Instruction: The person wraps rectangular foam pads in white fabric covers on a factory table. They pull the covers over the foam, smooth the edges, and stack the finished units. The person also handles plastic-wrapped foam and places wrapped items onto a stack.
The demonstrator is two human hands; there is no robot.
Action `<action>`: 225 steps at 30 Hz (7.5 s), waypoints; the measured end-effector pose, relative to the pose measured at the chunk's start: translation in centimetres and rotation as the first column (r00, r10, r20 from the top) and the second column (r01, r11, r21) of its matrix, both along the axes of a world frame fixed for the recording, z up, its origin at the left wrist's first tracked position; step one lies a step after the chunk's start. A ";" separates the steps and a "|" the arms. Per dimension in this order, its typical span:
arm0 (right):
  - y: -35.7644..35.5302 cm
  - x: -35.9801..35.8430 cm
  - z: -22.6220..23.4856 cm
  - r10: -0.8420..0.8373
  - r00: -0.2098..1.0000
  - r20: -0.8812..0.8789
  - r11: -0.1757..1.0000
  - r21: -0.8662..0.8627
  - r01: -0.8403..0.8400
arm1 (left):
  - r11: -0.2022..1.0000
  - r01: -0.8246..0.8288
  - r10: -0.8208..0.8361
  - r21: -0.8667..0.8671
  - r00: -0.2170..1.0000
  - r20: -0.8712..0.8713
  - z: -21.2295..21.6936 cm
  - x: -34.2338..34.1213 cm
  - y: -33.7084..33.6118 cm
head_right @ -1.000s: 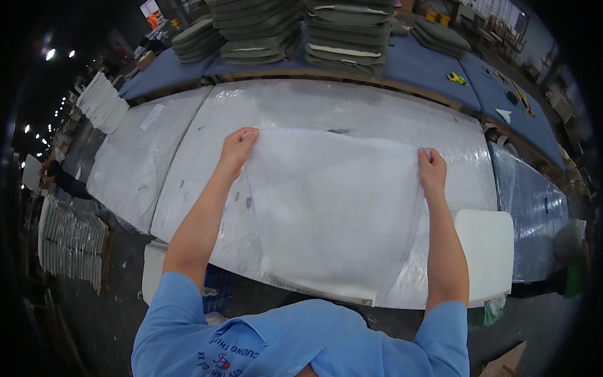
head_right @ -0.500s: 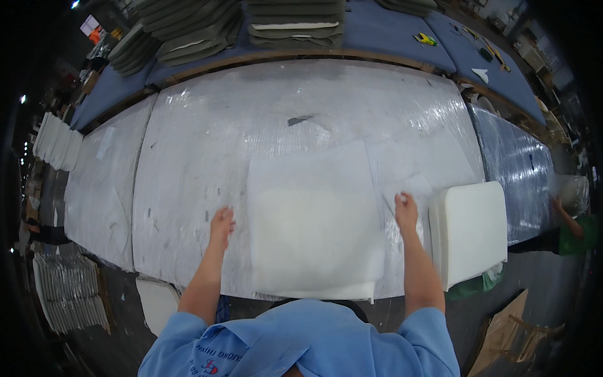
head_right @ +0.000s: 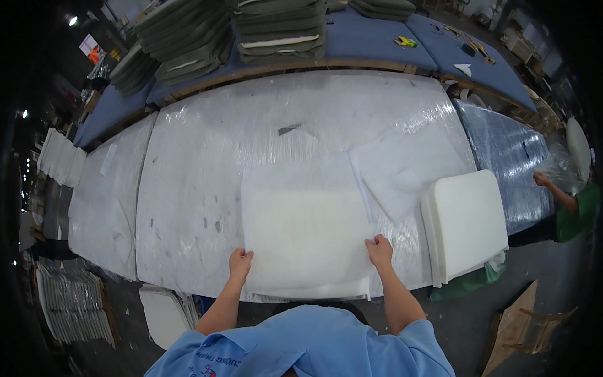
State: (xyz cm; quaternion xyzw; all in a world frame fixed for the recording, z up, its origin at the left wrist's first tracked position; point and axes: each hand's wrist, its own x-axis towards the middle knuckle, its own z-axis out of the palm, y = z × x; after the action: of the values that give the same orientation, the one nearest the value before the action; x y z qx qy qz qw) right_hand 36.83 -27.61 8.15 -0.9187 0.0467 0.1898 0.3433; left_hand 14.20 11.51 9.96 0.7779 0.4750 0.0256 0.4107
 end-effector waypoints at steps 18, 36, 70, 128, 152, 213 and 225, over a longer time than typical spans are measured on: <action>0.2 3.0 10.2 -0.298 0.943 0.148 0.629 0.773 0.077 | 0.980 -0.038 -0.084 0.195 0.810 0.581 12.6 9.9 2.6; -3.1 -7.0 -3.9 -0.178 0.984 0.030 0.938 0.308 0.160 | 0.977 -0.147 0.179 -0.157 0.960 0.217 -0.8 -1.7 -1.0; -3.4 -7.4 -4.1 -0.180 0.972 0.149 0.971 -0.133 0.200 | 0.974 -0.013 0.053 0.228 0.984 -0.170 -3.7 -3.5 -1.4; 1.6 4.2 -4.9 -0.355 0.901 0.249 0.932 0.020 0.362 | 0.930 -0.249 0.309 -0.271 0.927 0.211 -4.9 8.2 5.1; 8.7 18.8 -4.2 -0.066 0.994 0.082 0.989 -0.127 0.076 | 0.761 -0.095 0.029 -0.641 0.993 -0.113 -4.3 21.4 14.4; 5.2 21.1 -3.4 -0.106 0.978 -0.180 0.966 0.215 0.144 | 0.838 0.126 -0.050 -0.530 0.987 0.156 -5.6 22.6 16.4; 10.0 26.6 -5.8 -0.182 0.957 0.227 0.983 0.062 0.173 | 0.967 -0.069 0.074 -0.244 0.997 0.010 -7.9 29.1 18.3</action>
State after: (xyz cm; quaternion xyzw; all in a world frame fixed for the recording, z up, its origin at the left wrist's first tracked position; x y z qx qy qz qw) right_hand 63.44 -17.59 2.35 -0.9193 0.0847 0.0505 0.3809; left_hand 43.26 29.82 2.08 0.7037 0.4984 -0.0105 0.5063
